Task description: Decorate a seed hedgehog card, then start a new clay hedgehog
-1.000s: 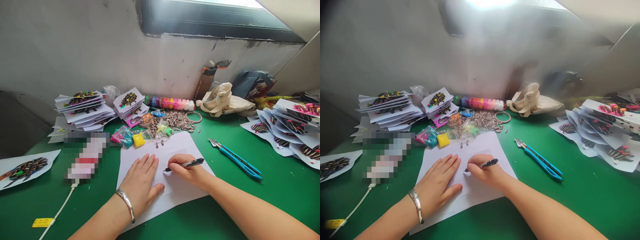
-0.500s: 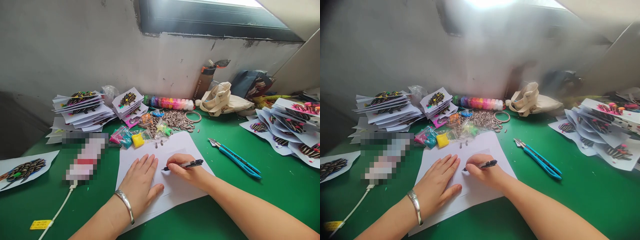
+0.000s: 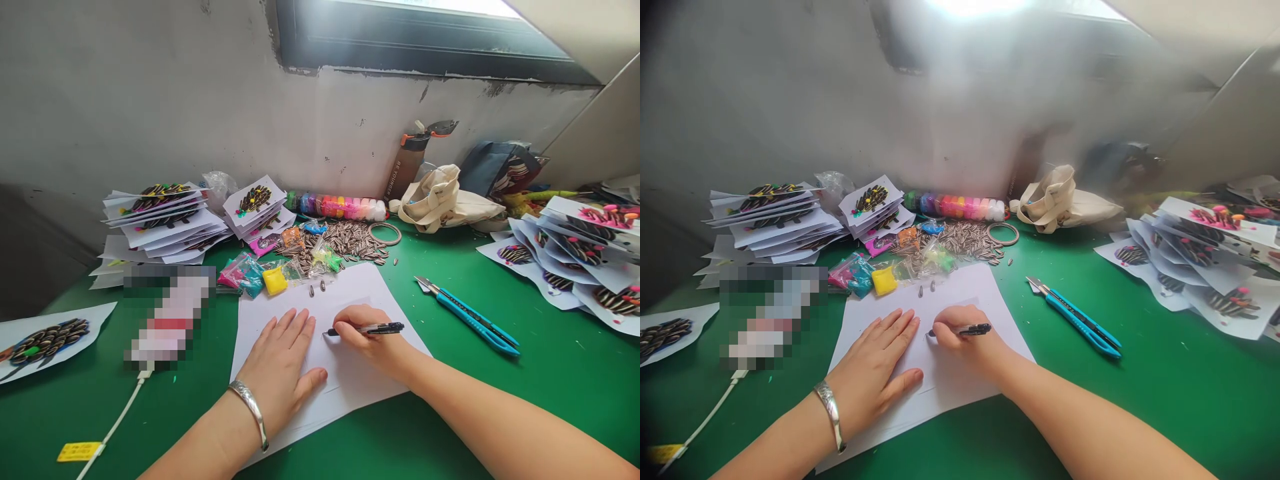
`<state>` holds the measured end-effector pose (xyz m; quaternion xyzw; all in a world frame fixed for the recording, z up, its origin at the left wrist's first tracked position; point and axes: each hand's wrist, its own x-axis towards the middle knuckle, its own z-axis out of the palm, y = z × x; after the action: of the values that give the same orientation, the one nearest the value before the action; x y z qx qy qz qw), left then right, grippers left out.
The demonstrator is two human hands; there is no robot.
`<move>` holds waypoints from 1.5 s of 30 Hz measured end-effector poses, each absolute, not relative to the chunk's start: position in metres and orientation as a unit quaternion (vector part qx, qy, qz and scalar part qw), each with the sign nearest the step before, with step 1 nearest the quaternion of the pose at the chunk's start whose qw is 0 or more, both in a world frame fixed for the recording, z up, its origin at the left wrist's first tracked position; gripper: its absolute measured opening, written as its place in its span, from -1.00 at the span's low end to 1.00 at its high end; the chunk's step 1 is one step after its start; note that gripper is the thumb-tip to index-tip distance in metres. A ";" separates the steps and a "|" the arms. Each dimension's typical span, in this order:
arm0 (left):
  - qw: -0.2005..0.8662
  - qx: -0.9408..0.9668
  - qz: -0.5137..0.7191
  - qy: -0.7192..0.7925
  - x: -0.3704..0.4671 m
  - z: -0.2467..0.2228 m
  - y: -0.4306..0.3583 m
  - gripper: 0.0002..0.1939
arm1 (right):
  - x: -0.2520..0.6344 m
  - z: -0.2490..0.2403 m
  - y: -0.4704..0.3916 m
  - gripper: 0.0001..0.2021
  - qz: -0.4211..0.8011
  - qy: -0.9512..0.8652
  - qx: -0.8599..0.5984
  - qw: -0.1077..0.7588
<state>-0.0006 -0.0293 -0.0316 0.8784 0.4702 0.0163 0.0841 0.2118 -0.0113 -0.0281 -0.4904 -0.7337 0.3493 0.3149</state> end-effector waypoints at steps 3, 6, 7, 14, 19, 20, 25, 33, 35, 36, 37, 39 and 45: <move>0.084 0.878 0.015 0.471 0.000 -0.032 -0.029 -0.31 | 0.211 -0.028 -0.011 -0.81 0.343 -0.722 -0.504 0.327; 0.085 0.878 0.014 0.471 -0.001 -0.032 -0.029 -0.31 | 0.211 -0.027 -0.011 -0.80 0.335 -0.709 -0.523 0.333; 0.085 0.878 0.015 0.472 -0.001 -0.032 -0.029 -0.31 | 0.210 -0.027 -0.011 -0.81 0.334 -0.704 -0.531 0.333; 0.088 0.875 0.005 0.476 -0.001 -0.032 -0.031 -0.31 | 0.211 -0.025 -0.012 -0.79 0.333 -0.675 -0.558 0.349; 0.088 0.873 0.002 0.479 -0.001 -0.032 -0.031 -0.32 | 0.215 -0.023 -0.013 -0.77 0.338 -0.649 -0.580 0.358; 0.088 0.873 0.002 0.479 0.000 -0.032 -0.031 -0.32 | 0.216 -0.023 -0.013 -0.77 0.337 -0.646 -0.582 0.360; 0.094 0.873 0.002 0.478 0.000 -0.032 -0.031 -0.32 | 0.222 -0.023 -0.012 -0.77 0.328 -0.627 -0.602 0.369; 0.094 0.874 0.007 0.476 -0.001 -0.032 -0.030 -0.32 | 0.234 -0.021 -0.009 -0.77 0.314 -0.616 -0.611 0.386; 0.094 0.874 0.005 0.477 -0.001 -0.033 -0.030 -0.32 | 0.236 -0.020 -0.009 -0.77 0.306 -0.617 -0.615 0.385; 0.094 0.873 0.004 0.478 -0.001 -0.033 -0.030 -0.32 | 0.237 -0.020 -0.009 -0.77 0.303 -0.617 -0.618 0.382; 0.094 0.873 0.004 0.478 -0.001 -0.033 -0.030 -0.32 | 0.238 -0.019 -0.009 -0.77 0.300 -0.615 -0.622 0.379; 0.095 0.873 0.005 0.478 -0.001 -0.033 -0.030 -0.32 | 0.240 -0.018 -0.009 -0.77 0.297 -0.609 -0.633 0.374; 0.096 0.873 0.000 0.478 -0.001 -0.032 -0.030 -0.32 | 0.245 -0.015 -0.008 -0.76 0.278 -0.612 -0.647 0.360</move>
<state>-0.0014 -0.0302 -0.0325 0.8729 0.4783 -0.0003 0.0964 0.2451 -0.0076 -0.0153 -0.6470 -0.6119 0.2777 0.3602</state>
